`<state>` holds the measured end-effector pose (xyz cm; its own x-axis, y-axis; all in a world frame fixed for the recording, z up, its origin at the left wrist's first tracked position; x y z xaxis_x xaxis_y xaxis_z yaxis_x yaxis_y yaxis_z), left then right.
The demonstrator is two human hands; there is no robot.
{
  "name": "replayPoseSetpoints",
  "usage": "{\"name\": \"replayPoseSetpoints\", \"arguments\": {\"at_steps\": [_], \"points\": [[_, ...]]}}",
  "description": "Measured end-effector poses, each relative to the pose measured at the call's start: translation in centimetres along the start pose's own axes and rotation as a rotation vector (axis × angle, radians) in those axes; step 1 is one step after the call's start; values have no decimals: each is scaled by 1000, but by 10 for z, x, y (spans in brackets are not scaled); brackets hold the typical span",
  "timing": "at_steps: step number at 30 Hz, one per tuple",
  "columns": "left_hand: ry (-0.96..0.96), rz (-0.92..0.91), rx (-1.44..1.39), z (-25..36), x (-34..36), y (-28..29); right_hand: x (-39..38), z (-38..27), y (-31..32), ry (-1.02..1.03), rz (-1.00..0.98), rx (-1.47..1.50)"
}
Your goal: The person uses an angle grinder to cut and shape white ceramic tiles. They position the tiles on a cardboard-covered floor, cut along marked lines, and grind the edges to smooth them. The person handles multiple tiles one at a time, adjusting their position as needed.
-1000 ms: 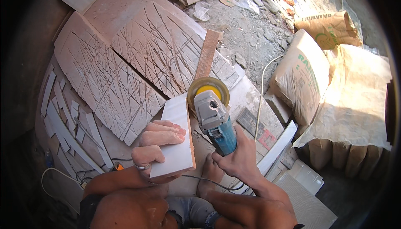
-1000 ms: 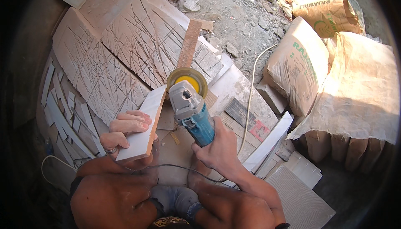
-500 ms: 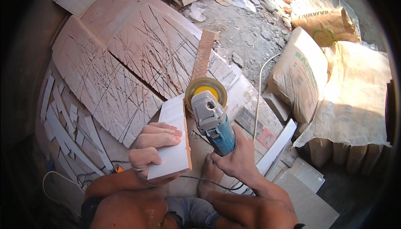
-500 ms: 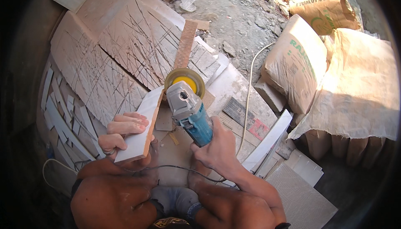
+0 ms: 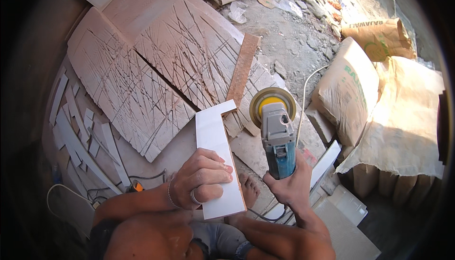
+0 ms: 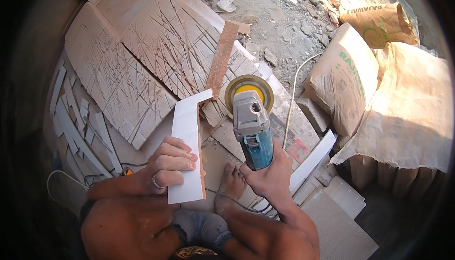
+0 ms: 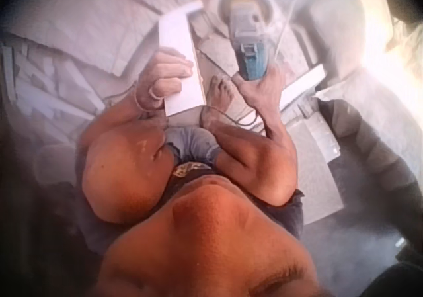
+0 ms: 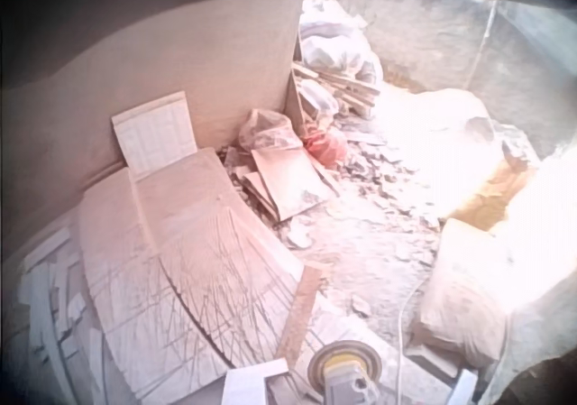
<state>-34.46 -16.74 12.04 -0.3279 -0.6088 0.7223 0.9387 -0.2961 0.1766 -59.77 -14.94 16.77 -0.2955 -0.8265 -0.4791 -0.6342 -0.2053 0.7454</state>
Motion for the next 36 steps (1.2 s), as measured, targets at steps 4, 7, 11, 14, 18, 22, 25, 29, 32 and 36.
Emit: {"name": "replayPoseSetpoints", "arguments": {"at_steps": [4, 7, 11, 14, 18, 22, 25, 29, 32, 36], "points": [[-33, -142, 66, 7, -21, -19, 0, 10, 10, -69, 57, 18], [-3, -220, 158, 9, -38, -36, 0, 22, 14, -181, 53, 83], [22, -317, 297, 11, -55, -58, 0, 41, 19, -142, 66, 100], [32, -385, 365, 5, -74, -69, -2, 49, 19, -149, 68, 124], [31, -432, 399, -4, -91, -76, -4, 45, 18, -212, 33, 206], [-47, -504, 461, -18, -90, -73, -10, 44, 26, -234, 44, 205], [-55, -473, 515, -29, -84, -66, -14, 44, 29, -240, 86, 197], [33, -482, 678, -42, -67, -50, -14, 44, 27, -234, 62, 196], [81, -499, 726, -54, -51, -45, -15, 43, 30, -226, 72, 186], [109, -558, 715, -67, -54, -46, -13, 48, 31, -172, 69, 207]]}}
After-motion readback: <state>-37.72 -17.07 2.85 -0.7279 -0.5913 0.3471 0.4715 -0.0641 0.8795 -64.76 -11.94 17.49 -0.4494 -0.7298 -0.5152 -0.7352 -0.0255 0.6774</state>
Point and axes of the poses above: each hand's wrist, its own x-axis towards the middle knuckle, its own y-axis out of the back of the hand, z = x × y, the point moved 2 cm from there along x, towards the middle knuckle, and after that the axes turned 7 degrees about -y, right-handed, at the moved point
